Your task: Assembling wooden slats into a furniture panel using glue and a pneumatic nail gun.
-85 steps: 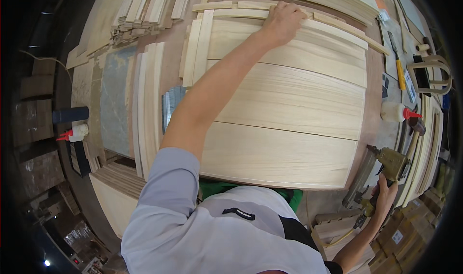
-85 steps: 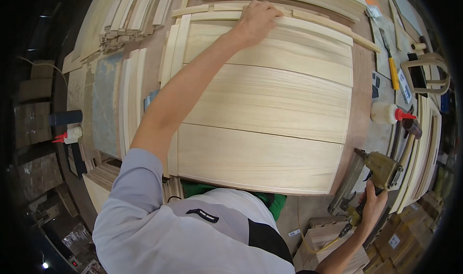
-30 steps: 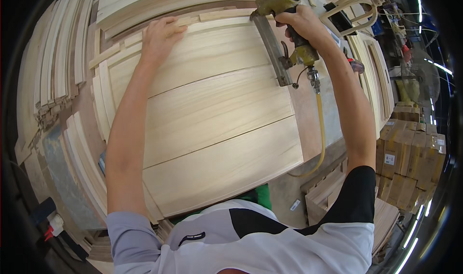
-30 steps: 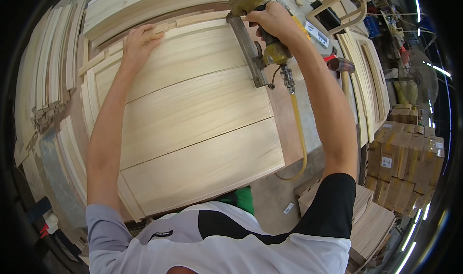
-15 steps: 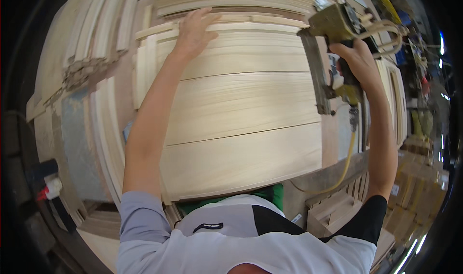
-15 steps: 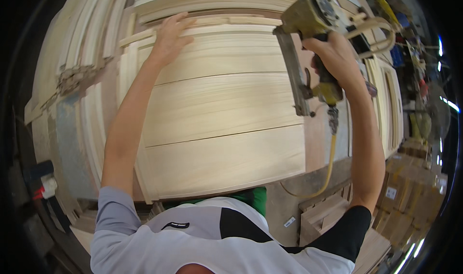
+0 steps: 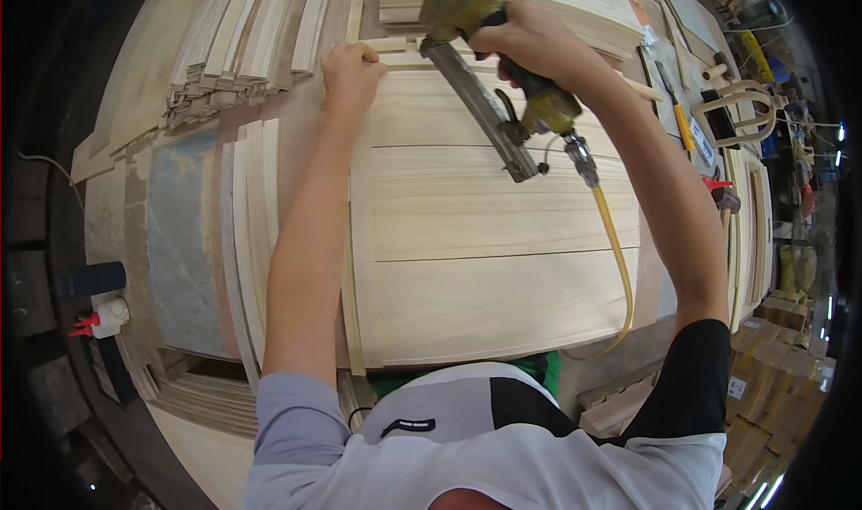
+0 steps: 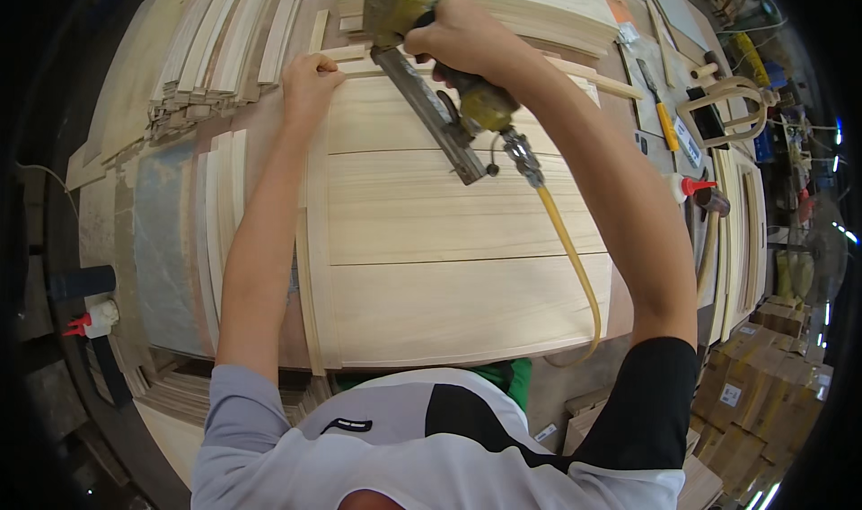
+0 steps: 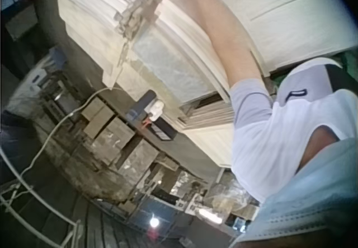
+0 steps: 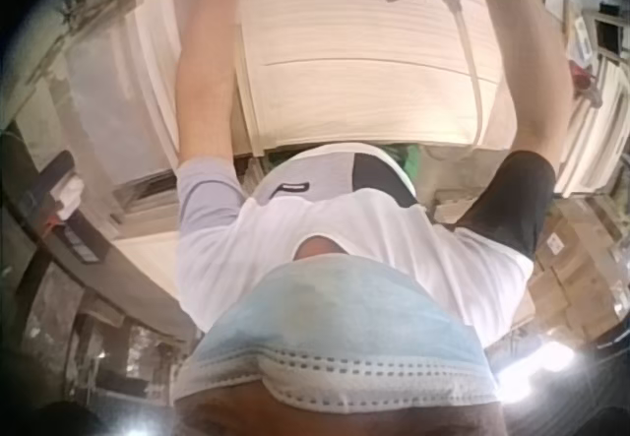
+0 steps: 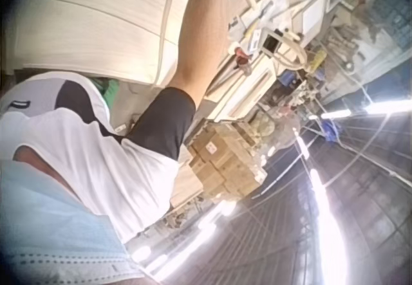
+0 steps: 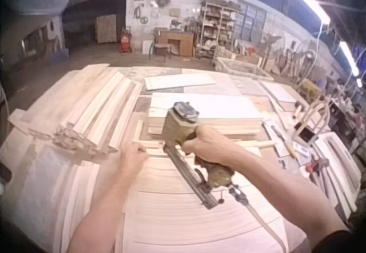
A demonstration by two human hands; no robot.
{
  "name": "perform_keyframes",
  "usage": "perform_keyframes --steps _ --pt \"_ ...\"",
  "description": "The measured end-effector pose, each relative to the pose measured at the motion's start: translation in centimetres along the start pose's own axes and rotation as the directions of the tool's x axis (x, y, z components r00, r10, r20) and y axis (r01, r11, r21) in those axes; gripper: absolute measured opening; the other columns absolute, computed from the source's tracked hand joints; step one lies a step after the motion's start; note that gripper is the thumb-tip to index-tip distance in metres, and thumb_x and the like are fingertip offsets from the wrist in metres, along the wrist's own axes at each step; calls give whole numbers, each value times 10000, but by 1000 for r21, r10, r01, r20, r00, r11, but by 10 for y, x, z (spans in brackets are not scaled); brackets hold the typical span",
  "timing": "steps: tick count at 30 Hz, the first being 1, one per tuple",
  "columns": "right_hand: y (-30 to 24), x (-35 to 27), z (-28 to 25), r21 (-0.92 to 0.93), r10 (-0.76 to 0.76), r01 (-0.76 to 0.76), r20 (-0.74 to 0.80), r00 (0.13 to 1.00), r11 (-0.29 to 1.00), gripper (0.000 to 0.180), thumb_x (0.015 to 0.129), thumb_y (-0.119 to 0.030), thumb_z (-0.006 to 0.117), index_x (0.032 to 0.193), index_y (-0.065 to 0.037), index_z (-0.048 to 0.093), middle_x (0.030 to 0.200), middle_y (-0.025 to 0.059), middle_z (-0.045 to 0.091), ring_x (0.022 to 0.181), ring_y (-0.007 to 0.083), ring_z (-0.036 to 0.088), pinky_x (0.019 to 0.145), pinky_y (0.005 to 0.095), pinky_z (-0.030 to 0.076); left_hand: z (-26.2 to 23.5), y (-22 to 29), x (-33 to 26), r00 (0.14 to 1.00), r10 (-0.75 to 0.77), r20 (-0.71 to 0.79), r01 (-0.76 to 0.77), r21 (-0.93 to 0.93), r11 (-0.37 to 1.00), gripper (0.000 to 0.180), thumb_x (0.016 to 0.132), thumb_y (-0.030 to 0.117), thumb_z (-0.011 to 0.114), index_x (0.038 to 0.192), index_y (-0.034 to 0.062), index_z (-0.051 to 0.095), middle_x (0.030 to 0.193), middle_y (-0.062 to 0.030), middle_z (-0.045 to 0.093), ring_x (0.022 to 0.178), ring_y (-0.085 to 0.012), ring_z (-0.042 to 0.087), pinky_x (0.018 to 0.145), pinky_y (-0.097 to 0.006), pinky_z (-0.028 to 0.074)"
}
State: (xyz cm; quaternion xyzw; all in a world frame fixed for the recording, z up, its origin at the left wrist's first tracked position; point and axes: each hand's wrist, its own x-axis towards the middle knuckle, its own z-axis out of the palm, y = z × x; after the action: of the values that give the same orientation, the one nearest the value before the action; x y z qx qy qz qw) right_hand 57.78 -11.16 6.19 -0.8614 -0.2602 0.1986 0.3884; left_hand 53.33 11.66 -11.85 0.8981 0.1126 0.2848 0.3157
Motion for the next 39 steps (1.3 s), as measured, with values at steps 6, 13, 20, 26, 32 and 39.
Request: perform_keyframes --steps 6,13,20,26,32,39 --pt "-11 37 32 -12 3 -2 96 995 1000 258 756 -184 620 818 67 618 776 103 639 529 138 601 475 277 507 1 0 -1 993 71 -95 -67 46 997 210 627 82 788 765 -1 653 805 -148 628 764 -293 616 707 -389 487" --pt "-4 52 45 -93 34 -26 86 996 995 285 761 -203 624 852 68 618 763 90 632 539 143 600 485 282 518 1 -1 0 984 118 -132 -114 35 993 244 608 92 806 764 5 641 789 -156 620 757 -308 604 687 -399 479" --pt "21 10 -3 -71 100 -103 -53 994 992 263 771 -215 615 810 46 610 715 81 615 546 141 599 487 282 503 3 0 -2 983 120 -138 -112 68 991 233 618 125 785 768 11 648 800 -138 628 779 -294 597 713 -397 476" --pt "48 -9 -30 -51 172 -177 -88 981 983 251 777 -200 628 803 49 613 709 86 617 543 133 596 486 270 496 -2 -3 -3 997 11 -72 -4 93 996 227 633 131 771 788 11 657 804 -119 630 772 -267 599 717 -369 483" --pt "92 -29 -75 -76 238 -254 -173 956 964 263 781 -201 631 818 59 612 677 91 615 529 135 599 474 255 487 0 2 2 998 28 -56 -21 110 994 239 648 143 781 810 3 674 815 -126 650 761 -250 614 704 -349 487" --pt "79 -101 -94 -10 179 -191 -296 938 982 261 796 -234 632 800 26 606 631 62 588 508 128 595 474 259 484 -1 5 0 1000 8 -23 -7 41 999 212 643 142 735 806 19 677 839 -136 653 817 -304 612 772 -393 474"
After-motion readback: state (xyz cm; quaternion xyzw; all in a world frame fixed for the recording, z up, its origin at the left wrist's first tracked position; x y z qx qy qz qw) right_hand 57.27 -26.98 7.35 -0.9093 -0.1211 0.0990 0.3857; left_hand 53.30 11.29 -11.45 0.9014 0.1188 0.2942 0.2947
